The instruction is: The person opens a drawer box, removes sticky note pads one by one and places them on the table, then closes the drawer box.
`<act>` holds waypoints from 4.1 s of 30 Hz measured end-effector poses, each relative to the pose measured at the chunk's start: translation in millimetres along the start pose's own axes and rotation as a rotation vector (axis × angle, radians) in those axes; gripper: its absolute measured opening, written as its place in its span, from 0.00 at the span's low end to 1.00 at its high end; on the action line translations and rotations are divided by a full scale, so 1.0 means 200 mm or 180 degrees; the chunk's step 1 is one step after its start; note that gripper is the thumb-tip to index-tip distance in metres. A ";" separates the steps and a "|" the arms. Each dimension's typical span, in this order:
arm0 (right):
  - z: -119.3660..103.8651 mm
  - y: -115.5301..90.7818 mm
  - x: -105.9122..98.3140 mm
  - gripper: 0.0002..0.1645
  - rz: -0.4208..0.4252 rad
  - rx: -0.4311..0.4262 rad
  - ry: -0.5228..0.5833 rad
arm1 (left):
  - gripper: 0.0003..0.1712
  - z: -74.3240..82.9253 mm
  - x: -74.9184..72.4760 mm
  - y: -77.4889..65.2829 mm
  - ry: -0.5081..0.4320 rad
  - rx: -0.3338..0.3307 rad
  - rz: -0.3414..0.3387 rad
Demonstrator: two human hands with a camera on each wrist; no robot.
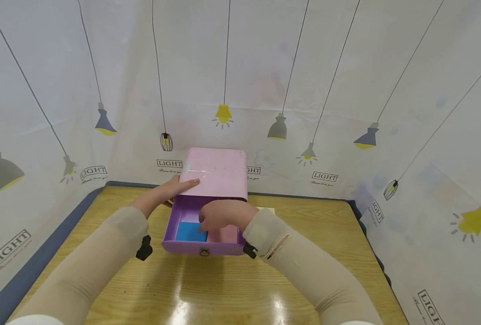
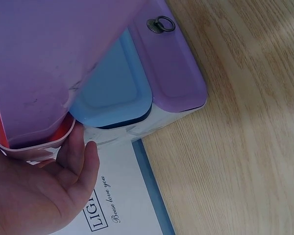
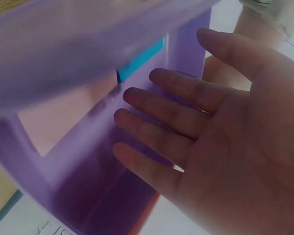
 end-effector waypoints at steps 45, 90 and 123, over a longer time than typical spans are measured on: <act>-0.09 -0.07 0.01 0.06 0.0649 -0.0422 -0.0428 | 0.64 0.00 0.00 0.01 0.0066 -0.0018 0.0000; 0.53 -0.79 0.23 0.04 0.3169 0.0798 0.1318 | 0.67 -0.03 0.01 -0.01 -0.0194 -0.0518 -0.0298; 0.96 -0.78 0.79 0.19 0.1722 0.2119 0.1969 | 0.63 -0.06 0.02 -0.01 -0.0339 -0.0436 -0.0176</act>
Point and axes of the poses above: each hand's wrist, its own y-axis towards the middle knuckle, its own x-axis out of the palm, z = x × y, the point moved 3 cm from there along y, towards the middle knuckle, and after that the axes turned 12 degrees about z, right-handed, at the moved point
